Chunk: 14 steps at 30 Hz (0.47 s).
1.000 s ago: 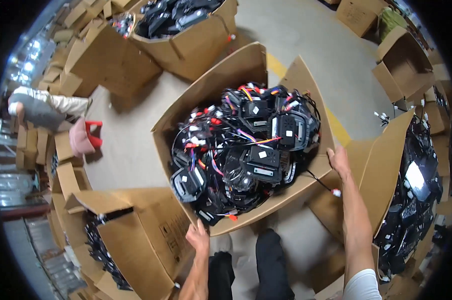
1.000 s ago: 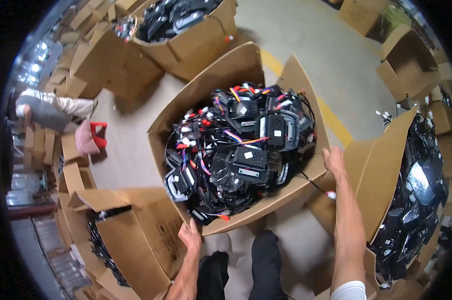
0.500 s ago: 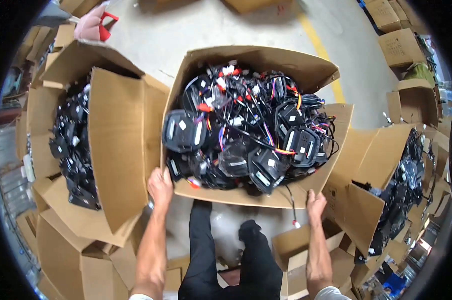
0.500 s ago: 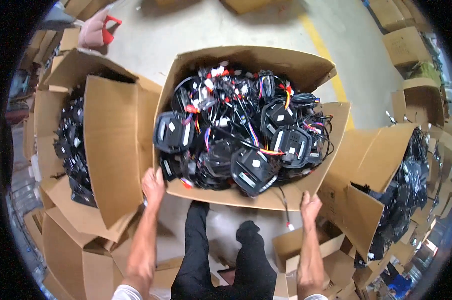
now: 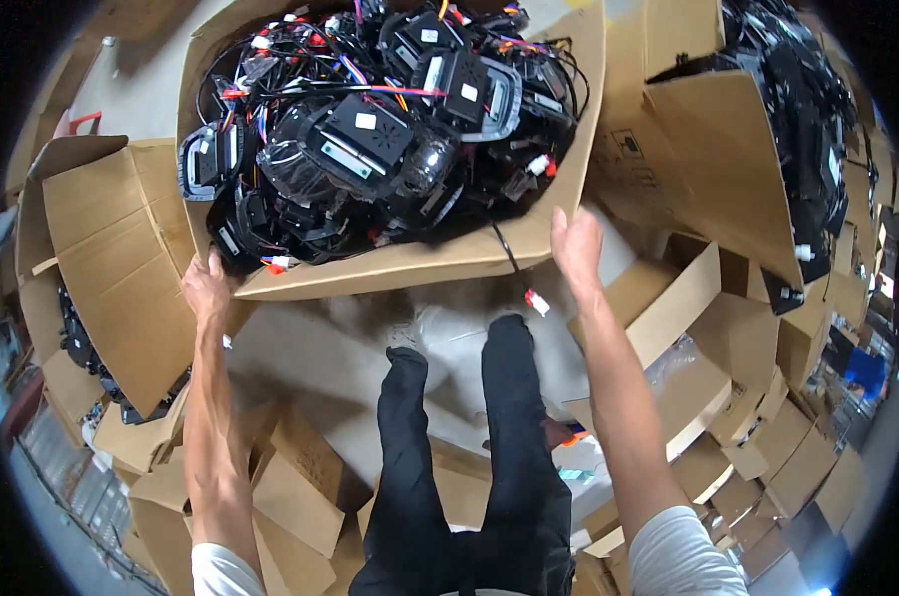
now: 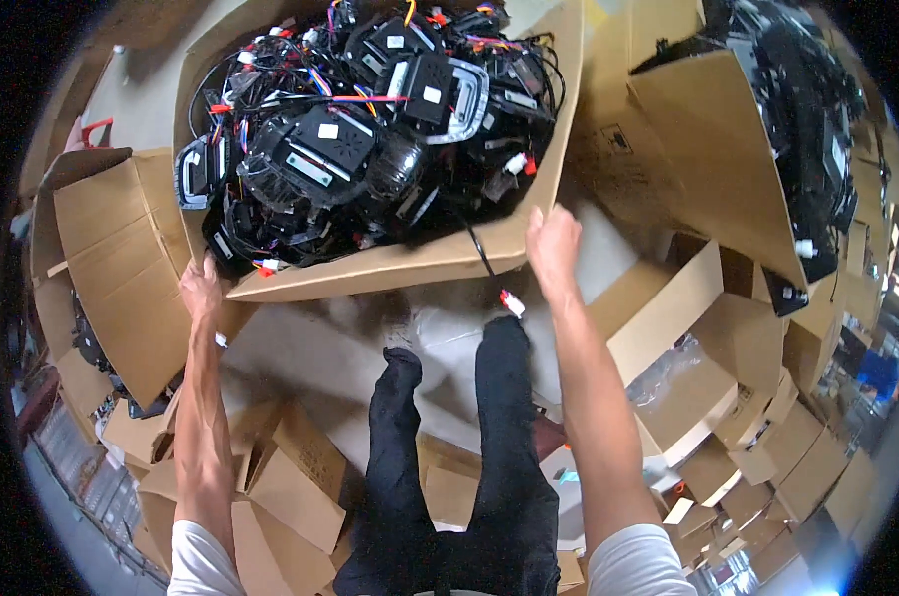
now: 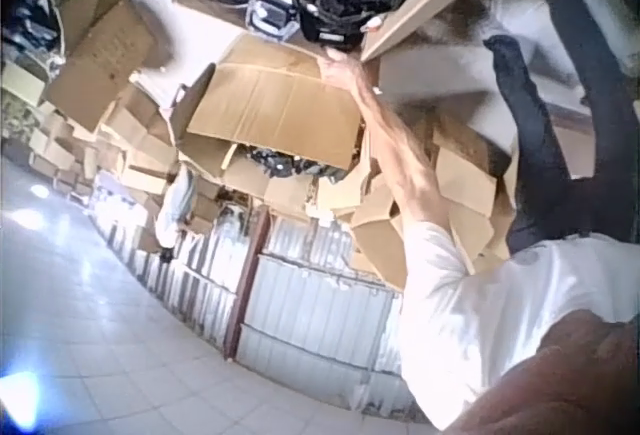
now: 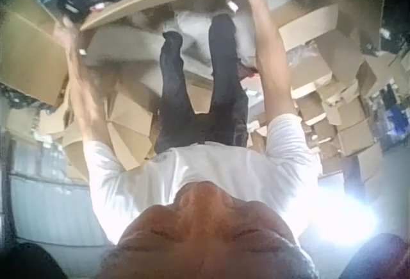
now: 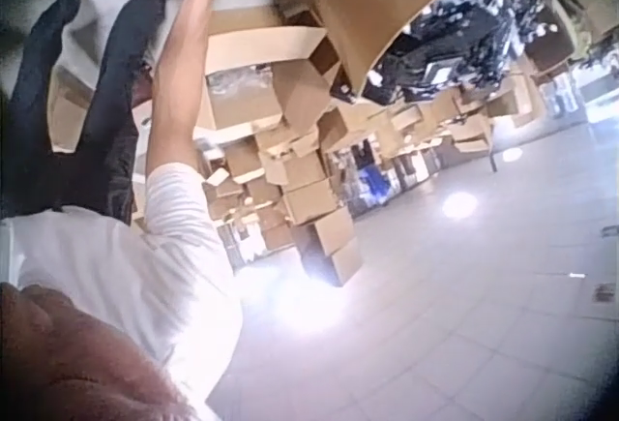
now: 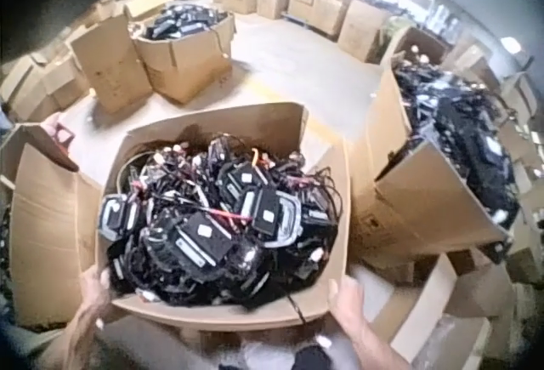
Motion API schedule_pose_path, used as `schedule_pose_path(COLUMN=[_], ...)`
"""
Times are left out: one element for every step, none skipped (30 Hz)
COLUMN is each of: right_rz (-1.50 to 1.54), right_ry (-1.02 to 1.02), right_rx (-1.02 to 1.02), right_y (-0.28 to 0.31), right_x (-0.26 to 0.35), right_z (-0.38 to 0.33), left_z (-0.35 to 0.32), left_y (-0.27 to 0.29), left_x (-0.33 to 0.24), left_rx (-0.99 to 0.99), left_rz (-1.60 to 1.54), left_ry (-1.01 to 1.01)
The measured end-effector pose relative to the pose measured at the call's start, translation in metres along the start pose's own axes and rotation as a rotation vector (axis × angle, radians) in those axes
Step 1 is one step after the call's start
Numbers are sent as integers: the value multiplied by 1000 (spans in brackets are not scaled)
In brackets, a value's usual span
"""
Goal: The person packs electronic light components into a cardboard box layer by layer, placing sheets of bubble wrap between the layers, and then lifts and moves the box.
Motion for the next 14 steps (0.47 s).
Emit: schedule_pose_path(right_rz=[-25, -7, -59, -85, -53, -59, -63, -70, -99, -97, -129, -147, -124, -108], right_ry=[48, 16, 12, -37, -13, 14, 13, 58, 97, 91, 124, 149, 126, 140], right_rx=[-28, 1, 61, 69, 66, 54, 48, 53, 60, 58, 51, 45, 80, 87], right_y=[4, 8, 9, 11, 8, 13, 18, 21, 24, 25, 21, 19, 20, 19], right_x=[-10, -11, -10, -7, 2, -4, -15, -17, -26, -33, -31, -22, -20, -13], right_z=[9, 14, 20, 22, 23, 28, 36, 42, 45, 45, 42, 37, 34, 34], left_z=[-10, -22, -36, -60, -75, -105, -140, -169, -202, -232, -249, -251, -250, -246], left_y=[-7, -2, -3, -2, 9, -4, -16, -20, -31, -33, -31, -22, -19, -16], left_x=[-9, -8, 10, 4, 24, 31, 22, 19, 18, 4, -3, 10, 24, 46], left_rx=[-8, -13, 11, -34, -82, -51, -101, -106, -86, -119, -137, -110, -89, -87], left_rz=[-40, -58, 13, 45, 121, 146, 70, 132, -46, -110, -209, -91, -89, -89], left_ry=[7, 16, 126, 14, -138, -150, -98, -125, 126, 219, 278, 325, 372, 418])
Point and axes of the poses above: each hand's wrist, its own z-axis towards the middle knuckle, its own y-axis out of the back of the hand, x = y × z, the point moved 5 cm from there along z, towards the middle knuckle, and after that the axes turned 9 degrees about -z, right-handed, at the moved point
